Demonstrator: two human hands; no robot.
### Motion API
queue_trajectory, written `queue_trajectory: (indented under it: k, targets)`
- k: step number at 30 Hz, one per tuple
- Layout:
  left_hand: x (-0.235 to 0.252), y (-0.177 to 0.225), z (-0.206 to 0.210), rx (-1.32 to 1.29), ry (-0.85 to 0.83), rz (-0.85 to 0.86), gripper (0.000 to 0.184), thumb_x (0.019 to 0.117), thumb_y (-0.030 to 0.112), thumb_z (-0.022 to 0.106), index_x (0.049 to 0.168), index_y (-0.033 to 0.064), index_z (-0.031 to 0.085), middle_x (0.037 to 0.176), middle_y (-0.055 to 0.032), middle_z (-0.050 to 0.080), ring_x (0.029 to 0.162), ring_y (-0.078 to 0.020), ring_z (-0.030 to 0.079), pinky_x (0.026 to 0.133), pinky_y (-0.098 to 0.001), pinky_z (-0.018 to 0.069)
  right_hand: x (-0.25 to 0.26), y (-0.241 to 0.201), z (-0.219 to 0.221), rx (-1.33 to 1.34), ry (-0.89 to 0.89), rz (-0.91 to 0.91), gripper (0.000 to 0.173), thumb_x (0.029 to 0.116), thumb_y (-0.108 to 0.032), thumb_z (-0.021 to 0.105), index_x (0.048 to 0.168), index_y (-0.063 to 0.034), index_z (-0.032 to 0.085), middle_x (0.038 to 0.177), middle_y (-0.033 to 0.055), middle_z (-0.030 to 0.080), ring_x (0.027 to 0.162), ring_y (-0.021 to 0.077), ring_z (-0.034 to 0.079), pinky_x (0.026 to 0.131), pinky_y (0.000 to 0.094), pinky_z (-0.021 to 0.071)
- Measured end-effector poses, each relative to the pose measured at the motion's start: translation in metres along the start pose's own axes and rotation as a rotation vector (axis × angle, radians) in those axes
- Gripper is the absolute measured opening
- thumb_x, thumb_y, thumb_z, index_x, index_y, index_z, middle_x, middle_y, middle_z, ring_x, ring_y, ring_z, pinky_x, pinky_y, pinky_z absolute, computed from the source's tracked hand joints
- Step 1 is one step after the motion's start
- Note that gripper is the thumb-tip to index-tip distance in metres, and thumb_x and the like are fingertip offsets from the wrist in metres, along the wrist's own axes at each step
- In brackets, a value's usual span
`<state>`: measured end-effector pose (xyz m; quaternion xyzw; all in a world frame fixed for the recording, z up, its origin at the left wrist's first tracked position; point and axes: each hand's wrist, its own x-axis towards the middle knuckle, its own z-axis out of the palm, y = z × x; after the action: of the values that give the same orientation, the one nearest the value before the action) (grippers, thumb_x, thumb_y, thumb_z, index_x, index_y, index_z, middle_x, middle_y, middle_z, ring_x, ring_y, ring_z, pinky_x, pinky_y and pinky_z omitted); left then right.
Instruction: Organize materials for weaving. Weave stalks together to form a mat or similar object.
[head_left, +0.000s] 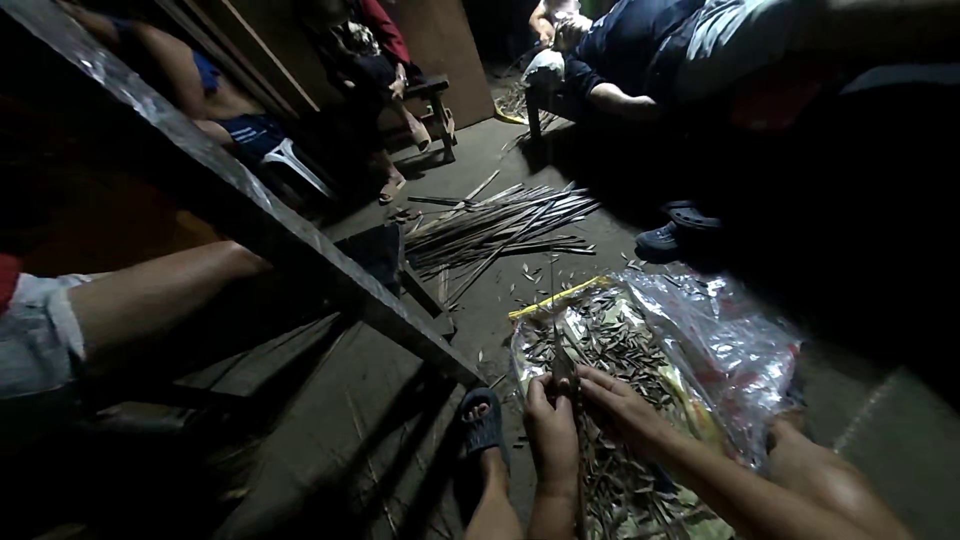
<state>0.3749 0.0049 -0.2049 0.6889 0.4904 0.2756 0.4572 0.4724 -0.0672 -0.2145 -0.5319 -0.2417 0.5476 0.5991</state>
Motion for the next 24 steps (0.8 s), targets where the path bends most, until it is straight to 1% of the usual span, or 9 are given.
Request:
queue_trajectory:
  k: [2,4,7,9,12,15,18,21,24]
  targets:
    - [0.002,0.001,-0.004,-0.076,-0.022,-0.029,0.015,0.0986,0.004,0.063,0.110,-0.0059,0.064,0.088,-0.0120,0.067,0.069,-0.0131,0.067,0.064,-0.0311,0.0582,0.002,0.001,-0.007,-0.159,-0.021,-0.083,0.042,0.1082,-0.023,0.042,0.145,-0.0045,0.050,0.088,-0.0027,0.057,0.063,-0.0002,0.046,0.058,0.0183,0.0410]
    - [0.004,0.001,-0.006,-0.147,-0.029,-0.059,0.010,0.0989,0.003,0.062,0.105,-0.0045,0.065,0.085,-0.0095,0.068,0.067,-0.0106,0.066,0.063,-0.0288,0.0576,0.001,0.000,-0.013,-0.330,-0.049,-0.159,0.046,0.1086,-0.024,0.041,0.148,-0.0022,0.048,0.109,0.0060,0.064,0.080,0.0024,0.054,0.074,0.0216,0.0463]
    - [0.002,0.006,-0.010,-0.276,-0.061,-0.132,0.007,0.0993,-0.002,0.058,0.103,-0.0050,0.063,0.079,-0.0062,0.066,0.060,-0.0064,0.062,0.056,-0.0224,0.0539,0.002,0.000,-0.021,-0.522,-0.075,-0.236,0.049,0.1087,-0.026,0.040,0.150,-0.0005,0.047,0.138,0.0190,0.060,0.114,0.0182,0.062,0.101,0.0369,0.0467]
    - [0.000,0.011,-0.014,-0.372,-0.105,-0.207,0.013,0.0986,-0.009,0.049,0.107,-0.0074,0.059,0.076,-0.0062,0.063,0.051,-0.0060,0.060,0.046,-0.0201,0.0531,0.002,0.000,-0.025,-0.663,-0.055,-0.300,0.047,0.1091,-0.025,0.040,0.149,-0.0033,0.051,0.144,0.0180,0.059,0.130,0.0263,0.059,0.111,0.0460,0.0424]
    - [0.000,0.015,-0.020,-0.430,-0.156,-0.282,0.013,0.1008,-0.008,0.047,0.107,-0.0067,0.058,0.075,-0.0058,0.062,0.049,-0.0064,0.059,0.045,-0.0198,0.0523,-0.001,-0.003,-0.024,-0.813,-0.016,-0.365,0.044,0.1088,-0.022,0.043,0.150,-0.0072,0.052,0.141,0.0164,0.061,0.127,0.0306,0.061,0.108,0.0506,0.0453]
    - [-0.001,0.015,-0.021,-0.500,-0.180,-0.324,0.009,0.1026,-0.006,0.049,0.104,-0.0056,0.058,0.071,-0.0053,0.063,0.047,-0.0057,0.058,0.044,-0.0186,0.0509,0.003,0.011,-0.026,-0.929,0.111,-0.561,0.042,0.1036,-0.014,0.051,0.145,-0.0100,0.059,0.112,0.0183,0.072,0.093,0.0344,0.072,0.080,0.0536,0.0572]
    - [-0.002,0.018,-0.021,-0.557,-0.195,-0.374,0.010,0.1046,-0.003,0.047,0.105,-0.0055,0.057,0.070,-0.0056,0.063,0.046,-0.0048,0.057,0.043,-0.0168,0.0486,0.005,0.014,-0.027,-0.995,0.171,-0.632,0.043,0.1014,-0.012,0.054,0.144,-0.0125,0.060,0.098,0.0178,0.072,0.077,0.0334,0.071,0.067,0.0525,0.0576]
    - [-0.006,0.019,-0.022,-0.569,-0.242,-0.385,0.010,0.1048,-0.002,0.048,0.106,-0.0055,0.057,0.071,-0.0056,0.063,0.046,-0.0043,0.056,0.043,-0.0162,0.0481,0.009,0.014,-0.028,-1.010,0.246,-0.646,0.043,0.1017,-0.012,0.052,0.144,-0.0127,0.061,0.094,0.0173,0.071,0.074,0.0331,0.070,0.064,0.0522,0.0572]
    - [-0.013,0.017,-0.020,-0.509,-0.319,-0.366,0.007,0.1038,-0.001,0.051,0.104,-0.0044,0.058,0.071,-0.0053,0.064,0.046,-0.0048,0.056,0.043,-0.0171,0.0487,0.013,0.001,-0.038,-0.985,0.302,-0.526,0.047,0.1023,-0.009,0.048,0.149,-0.0111,0.054,0.109,0.0203,0.072,0.090,0.0384,0.071,0.077,0.0580,0.0564]
